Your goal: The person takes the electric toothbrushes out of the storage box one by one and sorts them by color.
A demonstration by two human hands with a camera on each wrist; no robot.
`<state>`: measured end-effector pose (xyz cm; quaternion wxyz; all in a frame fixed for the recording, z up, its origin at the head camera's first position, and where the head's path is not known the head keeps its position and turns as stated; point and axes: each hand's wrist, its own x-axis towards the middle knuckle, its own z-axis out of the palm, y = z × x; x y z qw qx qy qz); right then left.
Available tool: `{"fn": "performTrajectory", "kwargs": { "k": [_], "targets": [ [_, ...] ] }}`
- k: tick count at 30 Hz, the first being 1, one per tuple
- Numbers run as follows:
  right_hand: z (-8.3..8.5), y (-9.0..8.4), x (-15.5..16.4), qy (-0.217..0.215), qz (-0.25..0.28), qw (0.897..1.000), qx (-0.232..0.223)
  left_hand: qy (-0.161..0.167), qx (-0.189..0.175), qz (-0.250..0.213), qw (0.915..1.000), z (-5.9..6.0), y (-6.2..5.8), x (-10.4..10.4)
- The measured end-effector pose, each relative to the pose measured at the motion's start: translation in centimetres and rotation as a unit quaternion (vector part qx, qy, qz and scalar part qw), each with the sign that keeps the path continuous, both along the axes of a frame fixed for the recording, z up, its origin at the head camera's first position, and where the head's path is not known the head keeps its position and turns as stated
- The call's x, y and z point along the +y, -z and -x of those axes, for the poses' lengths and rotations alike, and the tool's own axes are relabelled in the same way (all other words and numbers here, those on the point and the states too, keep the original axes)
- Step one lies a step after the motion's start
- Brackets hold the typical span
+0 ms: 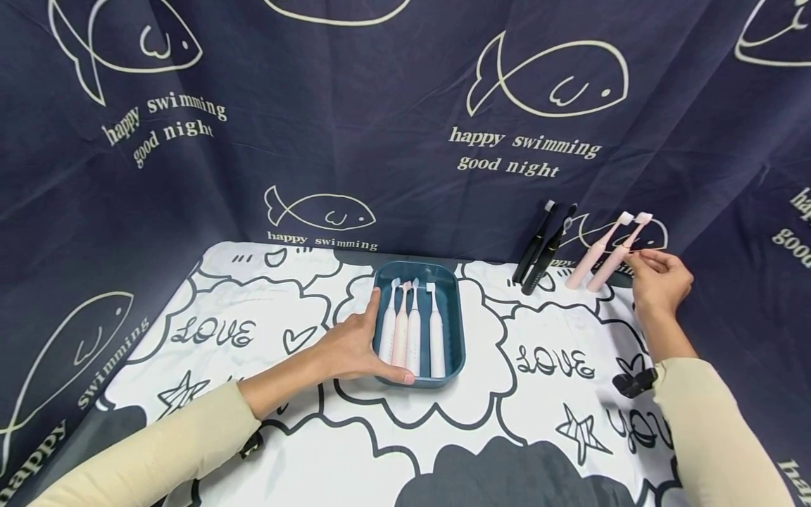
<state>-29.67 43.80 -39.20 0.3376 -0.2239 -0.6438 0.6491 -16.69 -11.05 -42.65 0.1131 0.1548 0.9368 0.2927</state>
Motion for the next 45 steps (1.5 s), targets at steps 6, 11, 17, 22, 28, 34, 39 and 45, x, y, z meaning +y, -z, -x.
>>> {"fn": "performTrajectory", "kwargs": {
  "k": [6,11,17,22,28,34,39,45],
  "targets": [
    [-0.6,0.0,-0.2,-0.002,0.029,1.0,-0.004,-0.001,-0.002,0.001,1.0,0.0,0.0,0.0],
    [-0.8,0.4,-0.4,-0.027,0.042,0.999,0.012,0.001,-0.001,0.002,1.0,-0.1,-0.1,0.0],
    [-1.0,0.8,-0.8,-0.06,0.072,0.995,0.022,0.003,-0.002,-0.002,1.0,0.0,-0.1,0.0],
    [-1.3,1.3,-1.3,-0.064,0.076,0.995,-0.008,0.002,-0.004,-0.003,1.0,0.0,-0.1,0.0],
    [-1.6,2.0,-2.1,-0.079,0.067,0.994,-0.022,0.001,-0.001,-0.004,1.0,-0.1,-0.1,0.1],
    [-1.9,2.6,-3.3,-0.093,0.064,0.993,-0.024,0.002,0.001,-0.005,1.0,0.0,0.0,0.1],
    [-2.1,2.8,-4.5,-0.11,0.058,0.992,-0.032,0.003,0.001,-0.008,1.0,0.1,0.0,0.1],
    [-2.2,3.0,-5.9,-0.14,0.081,0.986,-0.029,0.003,0.001,-0.009,1.0,0.0,0.1,0.1]
  ]
}}
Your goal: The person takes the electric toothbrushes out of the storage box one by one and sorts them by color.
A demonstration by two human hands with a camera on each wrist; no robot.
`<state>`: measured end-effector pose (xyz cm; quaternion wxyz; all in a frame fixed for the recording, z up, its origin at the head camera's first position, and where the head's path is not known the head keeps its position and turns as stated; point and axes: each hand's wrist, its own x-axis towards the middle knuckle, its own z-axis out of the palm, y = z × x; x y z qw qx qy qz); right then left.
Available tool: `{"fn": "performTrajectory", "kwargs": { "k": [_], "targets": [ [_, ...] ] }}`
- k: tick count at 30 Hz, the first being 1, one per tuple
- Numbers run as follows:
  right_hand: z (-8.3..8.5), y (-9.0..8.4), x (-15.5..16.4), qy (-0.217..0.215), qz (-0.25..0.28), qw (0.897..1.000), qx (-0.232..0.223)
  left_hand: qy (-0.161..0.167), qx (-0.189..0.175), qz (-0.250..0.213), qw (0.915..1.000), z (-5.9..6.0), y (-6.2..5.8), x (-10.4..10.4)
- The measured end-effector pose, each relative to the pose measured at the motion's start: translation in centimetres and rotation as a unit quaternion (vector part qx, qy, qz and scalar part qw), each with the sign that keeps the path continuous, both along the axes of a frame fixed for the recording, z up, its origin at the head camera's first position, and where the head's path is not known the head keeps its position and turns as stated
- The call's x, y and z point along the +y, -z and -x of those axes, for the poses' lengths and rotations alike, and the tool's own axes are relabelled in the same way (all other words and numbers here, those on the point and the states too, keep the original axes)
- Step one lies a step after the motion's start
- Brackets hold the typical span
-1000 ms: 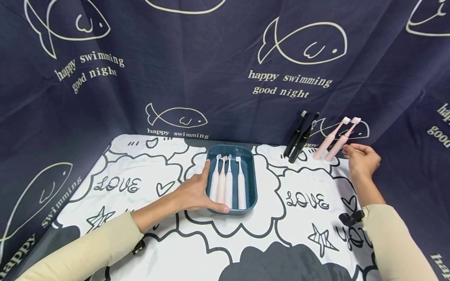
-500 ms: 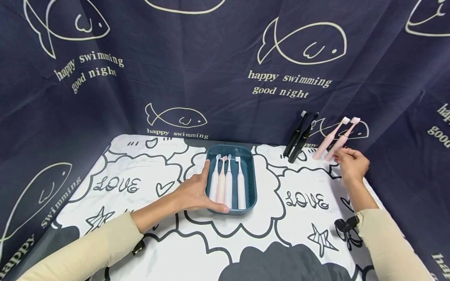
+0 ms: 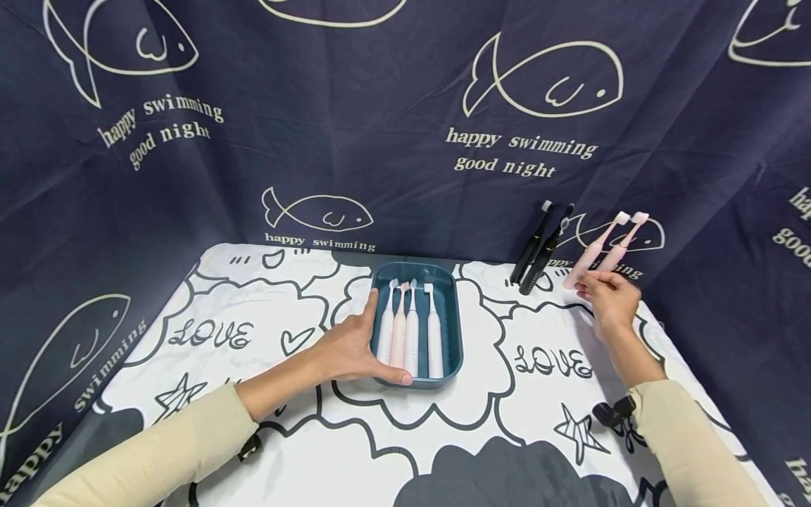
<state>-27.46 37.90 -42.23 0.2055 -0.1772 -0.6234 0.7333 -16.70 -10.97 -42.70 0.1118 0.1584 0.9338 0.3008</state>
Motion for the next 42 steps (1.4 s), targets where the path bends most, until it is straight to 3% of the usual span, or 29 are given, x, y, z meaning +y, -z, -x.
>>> {"fn": "performTrajectory", "kwargs": {
  "k": [6,17,29,42],
  "targets": [
    [0.0,0.2,-1.5,-0.04,-0.014,0.999,-0.021,-0.001,0.0,0.002,1.0,-0.1,-0.1,0.0],
    [-0.5,0.3,-4.4,-0.095,-0.035,0.995,-0.017,-0.003,-0.002,0.006,1.0,-0.1,-0.2,0.1],
    [-1.3,0.0,-7.2,-0.222,-0.024,0.975,-0.019,-0.002,-0.003,0.002,1.0,0.0,-0.1,0.0],
    [-1.8,0.2,-10.7,-0.281,-0.032,0.958,-0.037,0.001,-0.001,-0.008,1.0,0.1,0.0,0.0]
  ]
}}
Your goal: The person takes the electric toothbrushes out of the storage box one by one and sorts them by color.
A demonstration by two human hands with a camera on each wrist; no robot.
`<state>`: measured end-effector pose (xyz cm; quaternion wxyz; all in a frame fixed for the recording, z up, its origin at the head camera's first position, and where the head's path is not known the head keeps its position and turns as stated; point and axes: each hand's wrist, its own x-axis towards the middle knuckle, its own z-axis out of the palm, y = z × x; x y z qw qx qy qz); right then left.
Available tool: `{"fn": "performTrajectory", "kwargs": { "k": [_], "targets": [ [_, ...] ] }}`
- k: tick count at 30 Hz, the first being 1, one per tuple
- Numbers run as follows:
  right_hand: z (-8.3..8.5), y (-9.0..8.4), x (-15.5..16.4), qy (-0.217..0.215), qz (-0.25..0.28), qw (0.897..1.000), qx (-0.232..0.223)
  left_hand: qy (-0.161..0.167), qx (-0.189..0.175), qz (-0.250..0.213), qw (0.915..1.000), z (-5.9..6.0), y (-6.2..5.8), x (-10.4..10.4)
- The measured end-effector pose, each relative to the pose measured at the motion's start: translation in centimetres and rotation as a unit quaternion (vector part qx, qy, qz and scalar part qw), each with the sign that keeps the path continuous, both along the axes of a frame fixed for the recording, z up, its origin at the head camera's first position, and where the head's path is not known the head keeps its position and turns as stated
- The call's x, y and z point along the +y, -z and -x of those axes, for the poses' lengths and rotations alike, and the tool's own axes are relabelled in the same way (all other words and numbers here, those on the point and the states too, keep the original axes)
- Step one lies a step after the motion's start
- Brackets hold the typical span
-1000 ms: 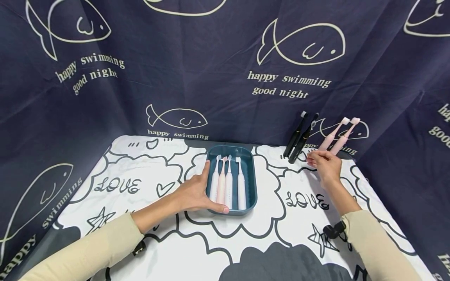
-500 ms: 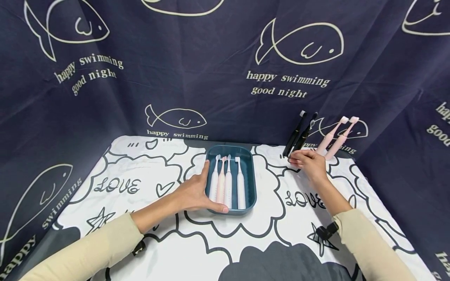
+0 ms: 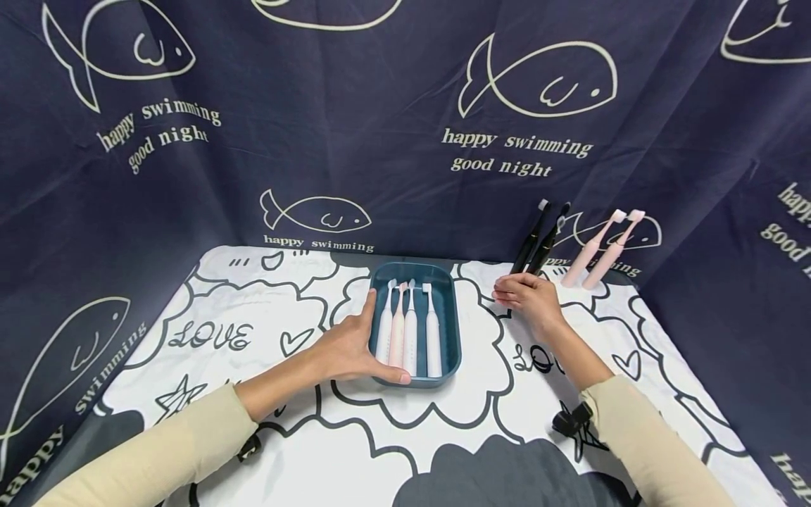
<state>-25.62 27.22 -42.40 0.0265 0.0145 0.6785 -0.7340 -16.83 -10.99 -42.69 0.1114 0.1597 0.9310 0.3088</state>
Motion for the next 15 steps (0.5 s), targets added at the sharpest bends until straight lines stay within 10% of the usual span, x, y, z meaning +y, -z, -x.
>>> {"fn": "performTrajectory", "kwargs": {
  "k": [15],
  "targets": [
    [-0.9,-1.4,-4.3,-0.047,0.012,0.999,-0.02,-0.006,-0.003,0.008,0.9999,0.1,0.0,0.0]
  ]
}}
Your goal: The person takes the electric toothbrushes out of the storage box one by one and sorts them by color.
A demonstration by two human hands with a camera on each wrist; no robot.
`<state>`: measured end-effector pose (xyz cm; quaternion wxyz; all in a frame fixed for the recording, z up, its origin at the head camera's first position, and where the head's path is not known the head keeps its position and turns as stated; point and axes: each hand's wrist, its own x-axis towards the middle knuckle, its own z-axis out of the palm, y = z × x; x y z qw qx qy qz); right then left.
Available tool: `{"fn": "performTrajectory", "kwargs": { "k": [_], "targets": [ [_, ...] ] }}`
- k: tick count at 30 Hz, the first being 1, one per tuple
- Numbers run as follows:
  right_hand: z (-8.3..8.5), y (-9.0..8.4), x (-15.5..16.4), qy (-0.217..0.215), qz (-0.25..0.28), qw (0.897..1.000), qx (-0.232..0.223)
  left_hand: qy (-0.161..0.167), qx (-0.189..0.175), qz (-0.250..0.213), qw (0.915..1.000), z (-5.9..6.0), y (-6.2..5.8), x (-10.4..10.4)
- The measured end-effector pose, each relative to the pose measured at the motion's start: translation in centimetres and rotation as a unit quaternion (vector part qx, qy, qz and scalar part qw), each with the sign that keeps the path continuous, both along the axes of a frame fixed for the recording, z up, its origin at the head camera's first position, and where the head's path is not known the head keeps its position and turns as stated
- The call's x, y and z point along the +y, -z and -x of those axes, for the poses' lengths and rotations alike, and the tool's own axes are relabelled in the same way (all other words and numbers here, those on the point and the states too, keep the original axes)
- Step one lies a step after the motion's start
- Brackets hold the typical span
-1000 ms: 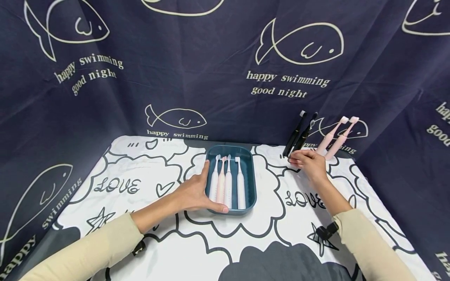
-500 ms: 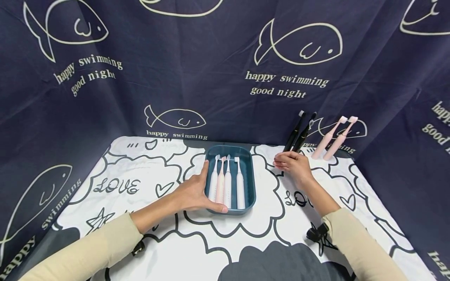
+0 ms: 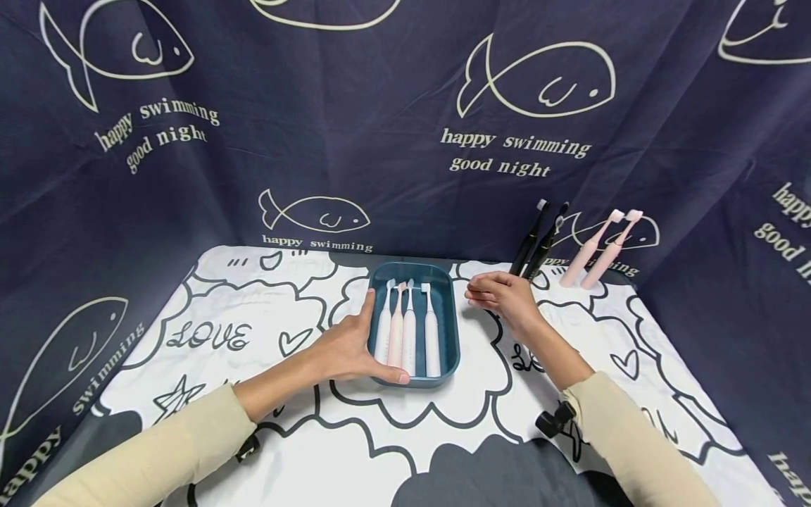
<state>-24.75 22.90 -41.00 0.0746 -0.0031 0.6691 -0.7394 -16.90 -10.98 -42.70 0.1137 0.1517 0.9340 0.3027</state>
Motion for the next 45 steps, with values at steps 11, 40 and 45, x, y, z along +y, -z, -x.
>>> {"fn": "performTrajectory", "kwargs": {
  "k": [11,40,45],
  "targets": [
    [-0.3,-0.6,-2.0,-0.013,0.024,1.0,-0.011,0.0,0.0,0.0,1.0,0.0,0.0,0.0],
    [-1.0,-2.1,-7.7,-0.059,-0.016,0.998,-0.027,0.005,-0.003,-0.001,1.0,0.0,0.1,0.0],
    [-1.1,-2.2,-9.1,-0.072,-0.053,0.995,-0.038,0.003,-0.007,0.002,1.0,-0.1,0.0,0.1]
  ]
}}
